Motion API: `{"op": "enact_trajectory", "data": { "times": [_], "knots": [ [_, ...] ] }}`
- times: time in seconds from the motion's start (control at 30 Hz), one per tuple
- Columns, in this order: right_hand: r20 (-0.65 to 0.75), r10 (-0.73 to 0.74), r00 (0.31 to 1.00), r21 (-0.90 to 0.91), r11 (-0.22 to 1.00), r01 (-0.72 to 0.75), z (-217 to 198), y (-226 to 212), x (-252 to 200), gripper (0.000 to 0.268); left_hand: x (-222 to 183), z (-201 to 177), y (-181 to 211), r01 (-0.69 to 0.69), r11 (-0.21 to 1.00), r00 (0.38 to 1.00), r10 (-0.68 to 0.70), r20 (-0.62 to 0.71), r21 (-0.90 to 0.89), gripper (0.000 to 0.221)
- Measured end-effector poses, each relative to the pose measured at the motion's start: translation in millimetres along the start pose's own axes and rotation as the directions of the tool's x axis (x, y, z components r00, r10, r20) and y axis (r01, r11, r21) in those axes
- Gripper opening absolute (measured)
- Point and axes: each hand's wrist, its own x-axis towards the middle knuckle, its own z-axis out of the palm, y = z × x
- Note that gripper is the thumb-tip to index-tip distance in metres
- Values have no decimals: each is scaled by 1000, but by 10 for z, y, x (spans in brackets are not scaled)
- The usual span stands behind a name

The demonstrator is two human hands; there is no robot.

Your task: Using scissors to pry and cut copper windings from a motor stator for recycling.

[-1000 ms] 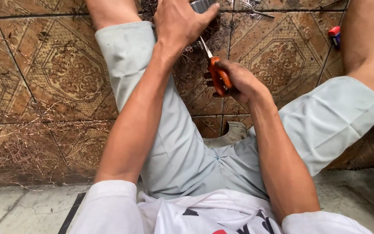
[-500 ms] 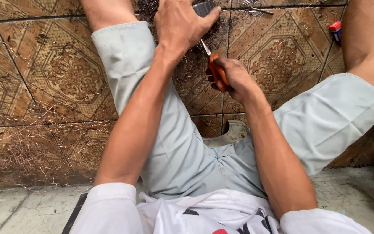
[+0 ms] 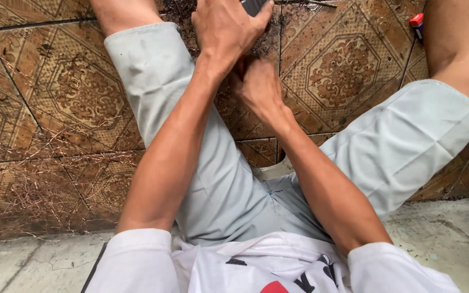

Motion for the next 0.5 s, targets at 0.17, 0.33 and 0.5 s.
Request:
{"op": "enact_trajectory", "data": {
  "times": [0.17, 0.33, 0.5],
  "knots": [
    [270, 143, 952, 16, 988, -153, 129, 0, 46, 42, 115, 91, -90, 27, 1000, 997, -27, -68, 1, 71],
    [475, 104, 874, 459, 818, -347, -343, 193, 277, 29, 167, -13, -66, -45, 998, 996, 42, 75, 42, 66],
    [796, 220, 564, 604, -239, -760, -583, 320, 70, 24, 211, -17, -143, 19, 999, 989, -23, 144, 28, 67]
  ]
}}
